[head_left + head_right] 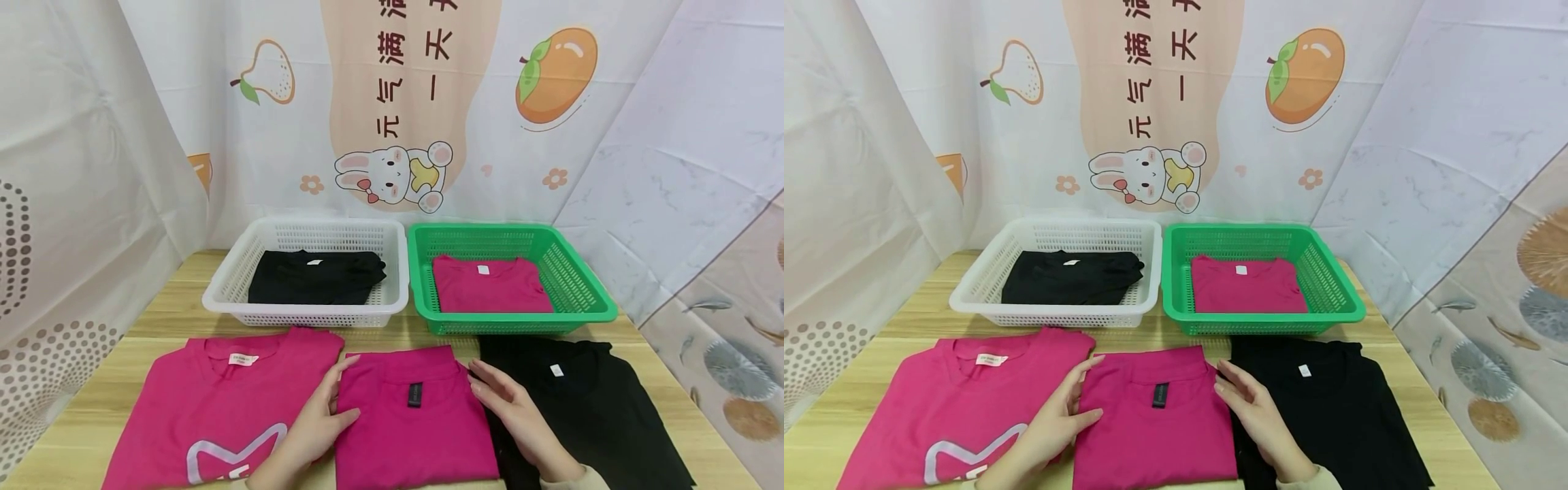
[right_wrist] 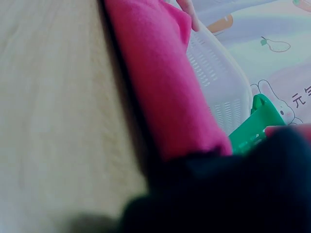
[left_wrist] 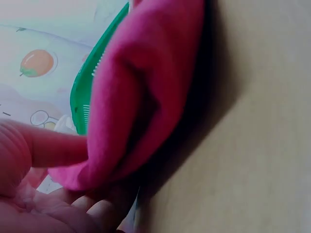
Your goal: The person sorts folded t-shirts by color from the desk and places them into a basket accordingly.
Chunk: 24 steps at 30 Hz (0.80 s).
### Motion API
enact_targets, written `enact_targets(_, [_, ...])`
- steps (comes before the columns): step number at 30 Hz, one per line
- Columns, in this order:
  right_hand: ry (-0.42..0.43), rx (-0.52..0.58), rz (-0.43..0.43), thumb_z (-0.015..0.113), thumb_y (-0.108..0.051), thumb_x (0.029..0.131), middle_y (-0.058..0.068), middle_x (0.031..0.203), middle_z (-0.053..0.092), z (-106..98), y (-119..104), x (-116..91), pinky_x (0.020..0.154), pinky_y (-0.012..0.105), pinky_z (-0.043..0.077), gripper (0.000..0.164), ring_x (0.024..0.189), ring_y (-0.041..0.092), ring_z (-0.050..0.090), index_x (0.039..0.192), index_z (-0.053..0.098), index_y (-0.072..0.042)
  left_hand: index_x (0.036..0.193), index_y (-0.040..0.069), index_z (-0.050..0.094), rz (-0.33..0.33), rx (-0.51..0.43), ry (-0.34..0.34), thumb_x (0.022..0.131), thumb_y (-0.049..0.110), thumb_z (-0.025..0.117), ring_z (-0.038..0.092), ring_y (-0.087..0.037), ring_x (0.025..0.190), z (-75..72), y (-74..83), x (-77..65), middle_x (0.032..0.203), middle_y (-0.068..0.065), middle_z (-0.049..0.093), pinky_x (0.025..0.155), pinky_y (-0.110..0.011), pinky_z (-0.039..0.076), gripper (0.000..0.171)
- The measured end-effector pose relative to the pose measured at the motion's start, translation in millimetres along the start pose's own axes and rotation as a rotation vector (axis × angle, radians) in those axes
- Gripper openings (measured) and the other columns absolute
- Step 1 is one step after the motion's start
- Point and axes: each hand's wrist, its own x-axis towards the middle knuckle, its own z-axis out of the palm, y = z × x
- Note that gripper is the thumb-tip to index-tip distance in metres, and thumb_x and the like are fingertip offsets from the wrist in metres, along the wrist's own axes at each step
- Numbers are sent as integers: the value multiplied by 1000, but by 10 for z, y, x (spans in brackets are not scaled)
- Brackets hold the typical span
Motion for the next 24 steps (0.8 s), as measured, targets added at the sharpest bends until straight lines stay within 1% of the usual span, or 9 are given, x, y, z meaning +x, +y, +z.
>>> enact_targets(3, [16, 2, -13, 60, -15, 98, 22, 154, 40, 11, -1, 1, 93, 13, 47, 59, 117, -5, 58, 150, 38, -2, 145, 14, 35, 14, -22, 48, 86, -16, 57, 54, -35, 125, 18, 1, 1, 142, -22, 48, 88, -21, 52, 71])
enact_targets(6, [25, -6, -28, 61, -14, 97, 23, 153, 41, 20, -2, 1, 92, 14, 47, 59, 114, -7, 58, 150, 38, -2, 136, 10, 39, 22, -33, 117, 81, -21, 55, 55, -32, 121, 40, 4, 8, 138, -20, 51, 86, -23, 52, 66])
enact_targets(10, [18, -11, -46, 61, -13, 97, 22, 152, 42, 22, -2, 1, 93, 14, 47, 58, 116, -5, 57, 149, 39, -2, 121, 7, 43, 27, -12, 202, 73, -26, 51, 60, -22, 105, 70, -2, 19, 124, -16, 58, 80, -23, 50, 58])
enact_targets(14, [16, -8, -32, 61, -13, 97, 19, 150, 45, 17, -5, 3, 94, 15, 47, 54, 119, -1, 57, 147, 43, -1, 110, 4, 42, 35, -26, 235, 66, -27, 47, 62, -14, 86, 89, -5, 19, 109, -14, 62, 71, -24, 47, 55])
enact_targets(17, [20, -16, 2, 62, -16, 97, 16, 151, 45, 15, -16, 4, 95, 16, 46, 51, 126, 10, 55, 144, 49, -3, 105, 4, 40, 34, -48, 253, 63, -28, 46, 59, -11, 78, 87, 0, 22, 98, -11, 62, 66, -22, 44, 53])
enact_targets(20, [3, -51, 11, 63, -18, 96, 16, 153, 43, 11, -17, 5, 94, 17, 46, 45, 140, 27, 42, 138, 56, -4, 102, 3, 38, 30, -43, 268, 63, -27, 45, 52, -9, 70, 70, 12, 25, 84, -7, 57, 61, -19, 38, 49])
enact_targets(22, [-23, -74, -2, 63, -18, 96, 17, 155, 39, 11, -13, 5, 94, 16, 46, 42, 145, 37, 32, 135, 59, -3, 100, 3, 36, 30, -29, 275, 64, -26, 45, 47, -9, 67, 52, 23, 25, 78, -5, 51, 59, -18, 34, 46])
enact_targets(24, [-53, -95, -16, 63, -18, 96, 18, 156, 36, 10, -3, 3, 94, 16, 46, 39, 147, 41, 26, 132, 61, -3, 98, 2, 35, 23, -12, 287, 65, -26, 44, 43, -9, 65, 34, 30, 26, 75, -3, 46, 57, -18, 30, 44])
